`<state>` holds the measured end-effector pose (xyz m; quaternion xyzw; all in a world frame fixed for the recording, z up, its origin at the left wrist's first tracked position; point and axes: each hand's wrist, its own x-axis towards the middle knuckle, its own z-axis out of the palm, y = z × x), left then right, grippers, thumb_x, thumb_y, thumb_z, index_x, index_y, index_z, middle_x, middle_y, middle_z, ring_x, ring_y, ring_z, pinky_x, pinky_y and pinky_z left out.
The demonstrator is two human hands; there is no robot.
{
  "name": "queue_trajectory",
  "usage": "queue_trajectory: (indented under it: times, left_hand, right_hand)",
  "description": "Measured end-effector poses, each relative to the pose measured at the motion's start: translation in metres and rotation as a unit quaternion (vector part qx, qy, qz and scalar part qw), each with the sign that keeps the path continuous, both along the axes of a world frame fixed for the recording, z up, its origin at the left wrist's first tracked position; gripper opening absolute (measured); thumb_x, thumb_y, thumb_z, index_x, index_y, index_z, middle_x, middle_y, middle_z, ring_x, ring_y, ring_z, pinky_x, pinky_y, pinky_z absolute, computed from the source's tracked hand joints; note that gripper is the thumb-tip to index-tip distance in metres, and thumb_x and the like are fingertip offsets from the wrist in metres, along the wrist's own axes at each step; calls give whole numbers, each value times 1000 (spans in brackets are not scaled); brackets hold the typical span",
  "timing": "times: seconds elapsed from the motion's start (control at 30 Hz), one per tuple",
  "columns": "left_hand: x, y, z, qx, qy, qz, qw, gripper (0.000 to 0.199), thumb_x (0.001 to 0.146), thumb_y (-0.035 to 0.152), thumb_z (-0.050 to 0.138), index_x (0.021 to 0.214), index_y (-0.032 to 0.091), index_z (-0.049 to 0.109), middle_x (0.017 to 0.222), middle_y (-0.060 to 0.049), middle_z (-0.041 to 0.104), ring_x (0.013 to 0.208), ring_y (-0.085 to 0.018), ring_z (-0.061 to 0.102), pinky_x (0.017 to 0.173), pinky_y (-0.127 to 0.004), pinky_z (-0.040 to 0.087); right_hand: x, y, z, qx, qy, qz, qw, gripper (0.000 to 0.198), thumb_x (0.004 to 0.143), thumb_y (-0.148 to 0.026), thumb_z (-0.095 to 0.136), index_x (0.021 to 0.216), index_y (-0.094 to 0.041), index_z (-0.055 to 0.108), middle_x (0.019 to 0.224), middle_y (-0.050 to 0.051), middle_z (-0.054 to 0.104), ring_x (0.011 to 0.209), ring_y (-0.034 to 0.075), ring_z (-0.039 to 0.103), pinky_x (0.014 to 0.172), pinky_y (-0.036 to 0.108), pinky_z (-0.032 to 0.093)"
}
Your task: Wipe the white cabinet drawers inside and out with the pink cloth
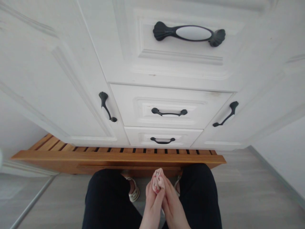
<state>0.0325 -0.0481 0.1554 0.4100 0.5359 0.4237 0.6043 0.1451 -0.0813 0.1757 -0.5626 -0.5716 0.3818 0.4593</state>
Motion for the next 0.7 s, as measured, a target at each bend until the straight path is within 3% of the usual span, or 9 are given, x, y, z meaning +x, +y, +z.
queue_trajectory:
  times: [0.1,0.17,0.27,0.4,0.5,0.7]
  left_hand:
    - [-6,2,2,7,6,-17,1000,75,77,45,69,143,16,47,156,-16,39,150,-29,30,126,-39,18]
    - [-11,1,12,11,-3,-65,998,75,77,44,71,144,18,48,158,-13,39,152,-28,24,127,-39,14]
    - [-11,-4,29,6,-22,-136,990,73,83,41,67,149,20,42,163,-11,32,154,-26,19,127,-40,13]
    - [1,-10,33,24,-25,-89,995,77,79,34,67,149,15,40,163,-13,31,154,-27,19,127,-39,13]
    - [13,-12,31,37,-15,-63,997,81,76,33,69,148,15,40,162,-14,32,154,-28,18,126,-37,14]
    - [33,-14,41,28,-34,-112,993,79,73,27,64,148,17,41,164,-11,29,155,-26,13,127,-36,9]
  right_hand:
    - [8,-4,-1,52,-98,108,988,88,82,-13,57,160,-26,18,167,10,19,153,29,21,122,53,28]
    - [12,-6,-6,82,-150,117,978,99,73,-6,55,161,-24,12,167,11,16,153,31,19,120,57,29]
    - [16,-6,-17,106,-206,70,970,95,74,-3,49,160,-26,15,165,10,25,151,30,27,119,57,34]
    - [12,-5,-25,76,-189,-11,979,72,91,-16,50,158,-29,26,159,9,39,146,27,39,117,50,40]
    - [4,-6,-29,56,-106,-63,991,63,92,-26,57,152,-28,41,153,8,48,141,29,46,116,48,43]
    - [2,-5,-36,28,-93,-197,976,55,90,-34,60,145,-31,53,146,8,56,131,33,55,112,52,44]
